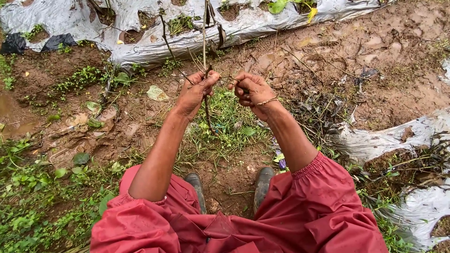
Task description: The person sits in a muddy field and pulls weeds from the ground by hand. They gather the uprooted weeds into a pile on the ground.
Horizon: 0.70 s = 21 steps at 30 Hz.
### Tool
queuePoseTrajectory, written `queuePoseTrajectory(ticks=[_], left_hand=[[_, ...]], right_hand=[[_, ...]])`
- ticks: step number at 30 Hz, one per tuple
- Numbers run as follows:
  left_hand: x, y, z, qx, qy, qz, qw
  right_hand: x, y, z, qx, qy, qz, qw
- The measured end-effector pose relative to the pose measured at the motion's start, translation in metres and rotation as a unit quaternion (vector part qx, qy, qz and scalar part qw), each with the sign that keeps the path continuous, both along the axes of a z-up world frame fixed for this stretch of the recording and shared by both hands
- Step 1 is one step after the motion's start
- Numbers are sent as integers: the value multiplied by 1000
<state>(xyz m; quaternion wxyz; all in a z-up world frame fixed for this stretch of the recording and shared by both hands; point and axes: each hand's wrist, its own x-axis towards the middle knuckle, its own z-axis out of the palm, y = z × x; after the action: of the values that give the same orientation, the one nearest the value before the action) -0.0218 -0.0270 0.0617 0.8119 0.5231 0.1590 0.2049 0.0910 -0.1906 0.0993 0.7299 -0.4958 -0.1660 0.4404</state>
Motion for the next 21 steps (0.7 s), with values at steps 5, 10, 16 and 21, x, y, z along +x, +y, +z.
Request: queuePoseTrajectory(ticks=[5,10,16,21], left_hand=[[1,8,-9,-5,-9,-1,1000],[0,3,-8,-15,-13,-23,1000],[0,1,-7,-15,-16,-56,998],[3,-13,-15,-10,20,-91,996]], right_hand=[[9,-2,-11,-29,-42,1,999],[17,-2,-23,-59,-55,-13,997],[23,-4,-27,-61,-68,-40,995],[32,-5,-46,-58,-47,-70,995]])
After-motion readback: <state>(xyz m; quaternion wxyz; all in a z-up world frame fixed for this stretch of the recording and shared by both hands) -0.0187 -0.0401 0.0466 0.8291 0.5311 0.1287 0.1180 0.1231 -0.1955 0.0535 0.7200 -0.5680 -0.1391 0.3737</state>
